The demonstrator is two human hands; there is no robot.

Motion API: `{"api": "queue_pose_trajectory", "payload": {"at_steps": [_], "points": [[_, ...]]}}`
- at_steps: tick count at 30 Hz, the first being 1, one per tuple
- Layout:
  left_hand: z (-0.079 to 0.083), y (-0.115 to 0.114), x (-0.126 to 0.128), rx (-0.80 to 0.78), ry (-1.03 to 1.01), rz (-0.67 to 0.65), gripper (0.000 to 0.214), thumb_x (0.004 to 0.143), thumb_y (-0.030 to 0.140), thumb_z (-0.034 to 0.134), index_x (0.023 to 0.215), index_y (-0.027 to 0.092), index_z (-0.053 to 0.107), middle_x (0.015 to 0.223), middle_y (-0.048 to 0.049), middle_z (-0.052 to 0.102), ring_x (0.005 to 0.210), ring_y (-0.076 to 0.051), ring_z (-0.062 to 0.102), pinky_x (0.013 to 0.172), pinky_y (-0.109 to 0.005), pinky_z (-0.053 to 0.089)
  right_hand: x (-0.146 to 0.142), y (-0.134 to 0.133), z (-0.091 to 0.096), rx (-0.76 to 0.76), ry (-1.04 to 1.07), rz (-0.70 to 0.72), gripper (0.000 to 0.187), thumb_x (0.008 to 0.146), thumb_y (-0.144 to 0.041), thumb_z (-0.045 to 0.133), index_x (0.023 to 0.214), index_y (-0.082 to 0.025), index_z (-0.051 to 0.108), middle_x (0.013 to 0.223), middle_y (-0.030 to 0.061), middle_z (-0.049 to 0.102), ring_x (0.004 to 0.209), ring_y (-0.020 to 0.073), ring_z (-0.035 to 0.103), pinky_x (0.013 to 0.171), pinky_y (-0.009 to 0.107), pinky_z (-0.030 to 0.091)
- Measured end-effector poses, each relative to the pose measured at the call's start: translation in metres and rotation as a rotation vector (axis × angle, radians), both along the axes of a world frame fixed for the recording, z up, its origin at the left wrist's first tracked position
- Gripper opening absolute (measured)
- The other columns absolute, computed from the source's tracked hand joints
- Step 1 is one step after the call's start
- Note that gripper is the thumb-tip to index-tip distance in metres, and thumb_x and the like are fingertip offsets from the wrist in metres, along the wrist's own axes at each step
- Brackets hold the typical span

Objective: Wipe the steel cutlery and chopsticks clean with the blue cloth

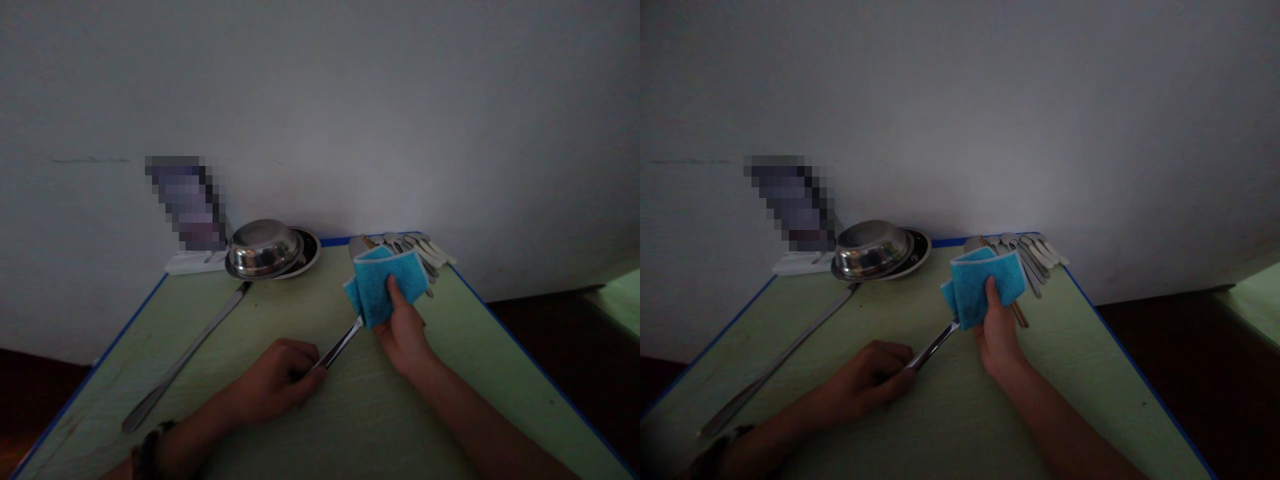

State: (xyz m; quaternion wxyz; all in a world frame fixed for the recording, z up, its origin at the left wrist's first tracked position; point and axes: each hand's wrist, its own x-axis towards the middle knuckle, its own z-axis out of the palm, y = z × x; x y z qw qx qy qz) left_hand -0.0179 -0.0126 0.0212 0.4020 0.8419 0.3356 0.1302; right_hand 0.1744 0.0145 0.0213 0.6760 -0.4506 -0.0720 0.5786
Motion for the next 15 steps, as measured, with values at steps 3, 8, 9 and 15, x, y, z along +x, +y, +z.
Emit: {"api": "queue_pose_trajectory", "payload": {"at_steps": [3,8,9,15], "points": [[0.0001,-0.0001,0.0004,0.005,-0.004,0.013,0.043,0.089,0.025,0.041,0.048,0.014,0.045,0.059,0.0018,0.045,0.050,-0.006,0.043,0.048,-0.018,0.032,-0.0011,-0.0008,-0.0016,-0.003,-0.032,0.007,0.024,0.074,-0.035,0.065,0.094,-0.021,0.064,0.085,-0.0002,0.073,0.068,0.0151,0.068,0.060,0.027,0.057],[-0.0003,0.0001,0.0002,0.001,-0.003,0.002,0.044,0.090,0.026,0.040,0.049,0.013,0.047,0.060,0.0012,0.046,0.052,-0.006,0.045,0.049,-0.018,0.032,-0.0013,-0.0010,-0.0017,0.003,-0.040,0.022,0.025,0.074,-0.036,0.065,0.093,-0.020,0.064,0.082,0.0001,0.073,0.066,0.0159,0.068,0.058,0.028,0.057],[-0.0003,0.0001,0.0001,0.002,-0.003,0.001,0.044,0.090,0.027,0.040,0.049,0.013,0.047,0.060,0.0013,0.046,0.051,-0.006,0.045,0.048,-0.018,0.032,-0.0012,-0.0009,-0.0013,0.004,-0.034,0.023,0.025,0.074,-0.036,0.065,0.093,-0.020,0.064,0.082,0.0001,0.073,0.066,0.0159,0.068,0.057,0.027,0.057],[-0.0009,0.0005,0.0000,0.002,0.006,0.010,0.043,0.091,0.027,0.039,0.051,0.013,0.049,0.061,0.0010,0.047,0.052,-0.007,0.044,0.049,-0.018,0.033,-0.0009,-0.0001,-0.0001,-0.008,-0.005,0.014,0.024,0.076,-0.036,0.063,0.095,-0.021,0.064,0.086,0.0004,0.073,0.070,0.0157,0.068,0.059,0.028,0.057]]}}
